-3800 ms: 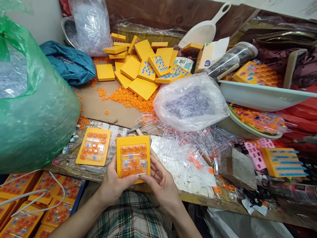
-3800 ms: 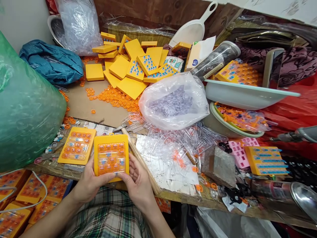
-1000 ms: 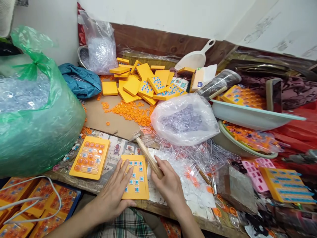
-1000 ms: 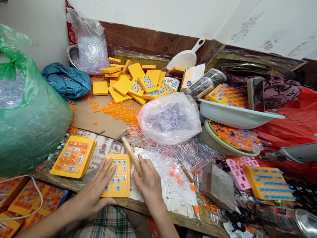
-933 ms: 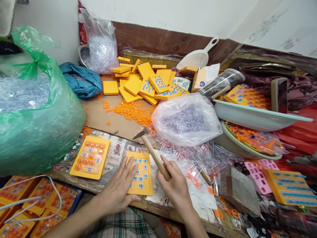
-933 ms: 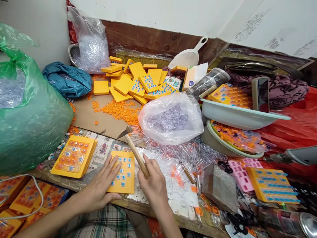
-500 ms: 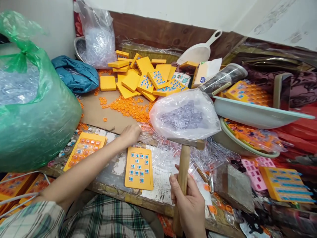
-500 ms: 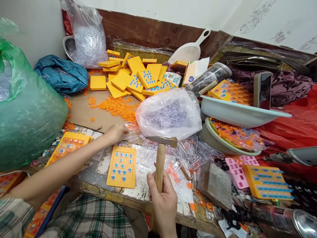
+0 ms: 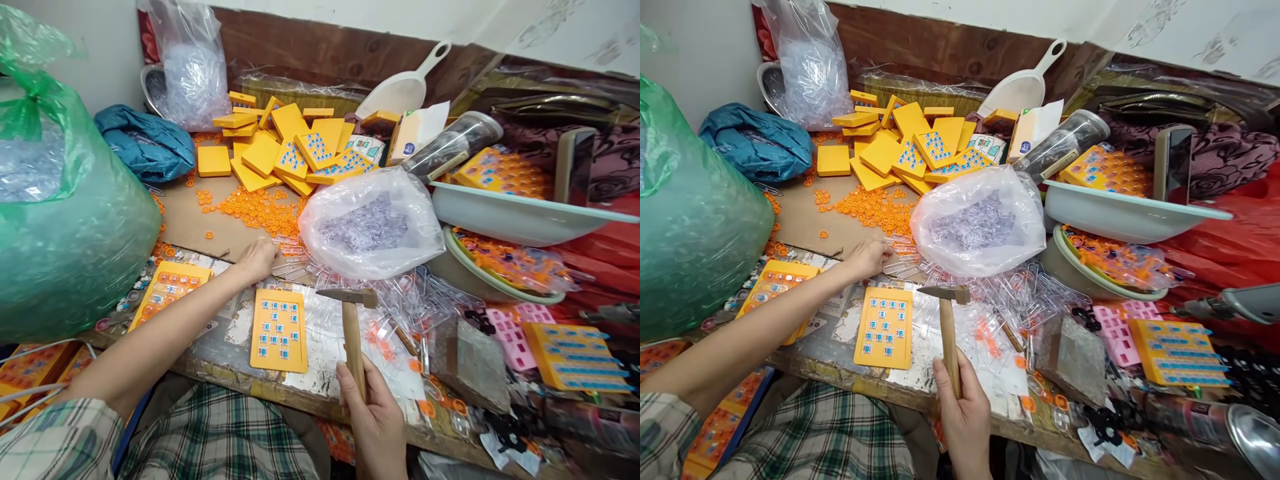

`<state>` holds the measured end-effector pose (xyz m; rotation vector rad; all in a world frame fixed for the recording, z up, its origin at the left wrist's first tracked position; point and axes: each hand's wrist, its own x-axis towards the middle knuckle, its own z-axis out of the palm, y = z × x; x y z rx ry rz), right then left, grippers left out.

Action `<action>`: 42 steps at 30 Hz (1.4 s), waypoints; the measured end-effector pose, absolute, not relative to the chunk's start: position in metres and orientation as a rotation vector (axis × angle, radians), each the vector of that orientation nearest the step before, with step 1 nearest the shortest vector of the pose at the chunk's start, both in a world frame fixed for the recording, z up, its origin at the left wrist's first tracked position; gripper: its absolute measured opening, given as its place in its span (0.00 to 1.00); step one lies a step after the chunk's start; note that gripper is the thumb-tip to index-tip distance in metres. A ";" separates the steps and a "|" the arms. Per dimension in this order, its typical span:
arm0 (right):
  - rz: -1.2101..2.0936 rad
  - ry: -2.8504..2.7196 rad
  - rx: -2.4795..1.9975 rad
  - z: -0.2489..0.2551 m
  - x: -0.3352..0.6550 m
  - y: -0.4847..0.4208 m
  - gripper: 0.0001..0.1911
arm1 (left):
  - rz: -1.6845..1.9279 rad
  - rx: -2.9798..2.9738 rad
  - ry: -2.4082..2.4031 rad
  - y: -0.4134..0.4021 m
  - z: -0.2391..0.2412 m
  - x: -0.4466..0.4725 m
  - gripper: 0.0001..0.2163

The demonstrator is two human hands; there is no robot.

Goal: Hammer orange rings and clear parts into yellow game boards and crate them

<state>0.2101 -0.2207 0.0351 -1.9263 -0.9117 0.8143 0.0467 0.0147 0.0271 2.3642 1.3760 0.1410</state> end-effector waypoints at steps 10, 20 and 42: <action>0.818 -0.975 -1.974 0.019 0.211 -0.236 0.21 | 0.121 2.474 1.348 -0.003 0.031 0.041 0.17; 0.634 -1.290 -2.011 -0.008 0.224 -0.238 0.27 | 0.203 2.422 1.341 0.003 0.020 0.045 0.11; 0.204 -1.675 -1.779 0.015 0.211 -0.235 0.25 | 0.731 2.173 1.007 -0.089 0.002 0.058 0.18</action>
